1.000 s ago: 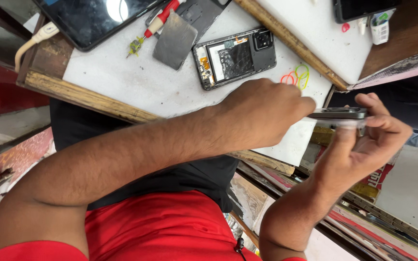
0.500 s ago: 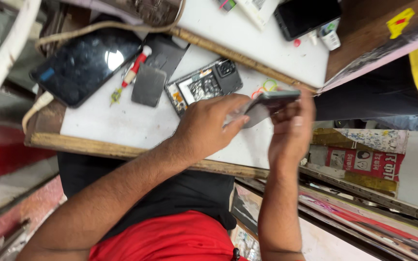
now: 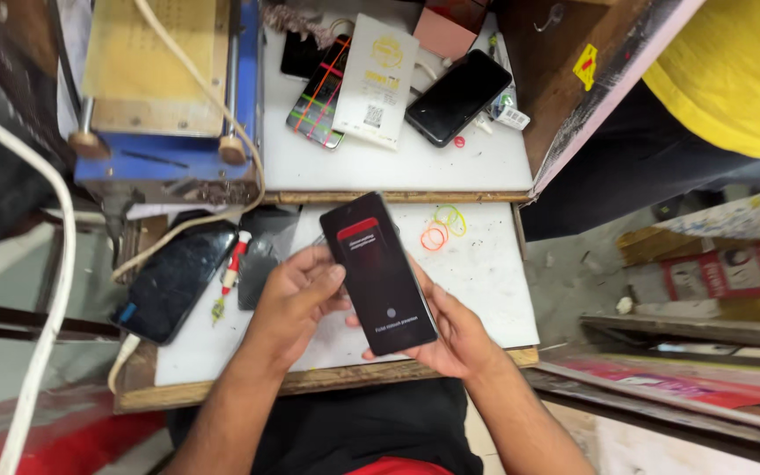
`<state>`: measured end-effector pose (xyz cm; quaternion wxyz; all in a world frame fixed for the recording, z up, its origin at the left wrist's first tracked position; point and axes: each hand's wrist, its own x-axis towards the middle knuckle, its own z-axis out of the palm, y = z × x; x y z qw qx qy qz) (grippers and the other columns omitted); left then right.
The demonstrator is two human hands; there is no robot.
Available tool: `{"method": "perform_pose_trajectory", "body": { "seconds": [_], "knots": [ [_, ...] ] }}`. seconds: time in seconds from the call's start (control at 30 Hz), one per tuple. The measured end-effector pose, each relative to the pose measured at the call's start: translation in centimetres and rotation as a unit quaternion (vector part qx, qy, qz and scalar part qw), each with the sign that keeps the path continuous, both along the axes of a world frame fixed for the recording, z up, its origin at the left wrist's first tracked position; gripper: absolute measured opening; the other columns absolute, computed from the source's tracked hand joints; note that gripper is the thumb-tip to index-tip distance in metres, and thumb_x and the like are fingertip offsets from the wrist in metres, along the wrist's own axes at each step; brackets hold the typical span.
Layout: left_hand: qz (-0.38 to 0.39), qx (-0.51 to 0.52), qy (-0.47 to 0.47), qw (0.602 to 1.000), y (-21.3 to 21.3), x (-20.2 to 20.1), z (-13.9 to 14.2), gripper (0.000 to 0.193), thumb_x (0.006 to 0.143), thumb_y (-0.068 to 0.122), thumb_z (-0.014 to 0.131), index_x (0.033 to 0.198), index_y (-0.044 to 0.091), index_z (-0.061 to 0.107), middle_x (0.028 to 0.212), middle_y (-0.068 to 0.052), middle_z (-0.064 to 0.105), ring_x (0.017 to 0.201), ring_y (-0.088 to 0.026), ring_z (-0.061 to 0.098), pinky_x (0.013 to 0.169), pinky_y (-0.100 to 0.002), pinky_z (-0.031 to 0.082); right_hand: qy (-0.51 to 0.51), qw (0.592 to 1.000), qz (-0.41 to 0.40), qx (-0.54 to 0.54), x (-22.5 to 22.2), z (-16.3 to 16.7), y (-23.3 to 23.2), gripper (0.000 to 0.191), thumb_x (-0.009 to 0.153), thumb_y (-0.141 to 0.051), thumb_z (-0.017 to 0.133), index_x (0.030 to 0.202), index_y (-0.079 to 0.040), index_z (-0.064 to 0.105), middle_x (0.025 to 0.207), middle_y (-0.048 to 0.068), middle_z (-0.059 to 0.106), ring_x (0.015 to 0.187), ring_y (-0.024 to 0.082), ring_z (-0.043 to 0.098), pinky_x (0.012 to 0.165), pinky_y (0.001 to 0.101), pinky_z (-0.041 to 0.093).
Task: The person works on a disassembled smartphone, using a small tool to adjust internal components near the bottom edge. They then handle a separate smartphone, remove its screen protector, and apply adhesive to its edges.
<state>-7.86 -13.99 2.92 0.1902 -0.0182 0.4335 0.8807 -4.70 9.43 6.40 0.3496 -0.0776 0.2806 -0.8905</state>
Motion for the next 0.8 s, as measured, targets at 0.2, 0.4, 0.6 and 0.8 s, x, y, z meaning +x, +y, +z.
{"method": "perform_pose_trajectory", "body": {
  "seconds": [0.2, 0.4, 0.6, 0.8],
  "knots": [
    [-0.015, -0.017, -0.019, 1.0, -0.4, 0.2, -0.1, 0.035, 0.098, 0.019, 0.065, 0.127, -0.001, 0.064, 0.104, -0.009, 0.075, 0.09, -0.017, 0.072, 0.072, -0.03, 0.058, 0.017, 1.0, -0.011, 0.011, -0.1, 1.2, 0.6, 0.09, 0.106, -0.047, 0.057, 0.172, -0.016, 0.004, 0.164, 0.023, 0.035, 0.132, 0.043, 0.055, 0.096, 0.0554, 0.055],
    [-0.02, -0.076, 0.005, 0.997, 1.2, -0.3, 0.2, 0.036, 0.098, 0.018, 0.065, 0.127, -0.005, 0.065, 0.103, -0.012, 0.076, 0.087, -0.018, 0.071, 0.07, -0.031, 0.058, 0.037, 0.995, -0.03, 0.082, 0.5, 0.7, 2.6, 0.094, 0.1, -0.045, 0.062, 0.166, -0.006, 0.006, 0.159, 0.026, 0.038, 0.133, 0.04, 0.057, 0.101, 0.0546, 0.057],
    [-0.012, -0.097, 0.031, 0.995, 2.5, -0.2, 0.1, 0.037, 0.099, 0.015, 0.065, 0.128, -0.006, 0.064, 0.101, -0.013, 0.075, 0.087, -0.017, 0.07, 0.07, -0.031, 0.058, 0.028, 0.993, -0.046, 0.104, 0.7, -1.0, 3.6, 0.092, 0.099, -0.049, 0.063, 0.164, -0.004, 0.014, 0.153, 0.03, 0.043, 0.131, 0.041, 0.059, 0.1, 0.055, 0.057],
    [0.04, -0.166, 0.066, 0.983, 3.4, 2.0, 1.2, 0.028, 0.099, 0.011, 0.064, 0.123, -0.005, 0.065, 0.098, -0.012, 0.075, 0.084, -0.015, 0.072, 0.07, -0.03, 0.061, -0.02, 0.997, -0.075, -0.004, 0.2, -2.3, 3.3, 0.079, 0.103, -0.045, 0.054, 0.165, -0.014, 0.016, 0.15, 0.032, 0.045, 0.115, 0.049, 0.064, 0.087, 0.0567, 0.058]
  ]
}}
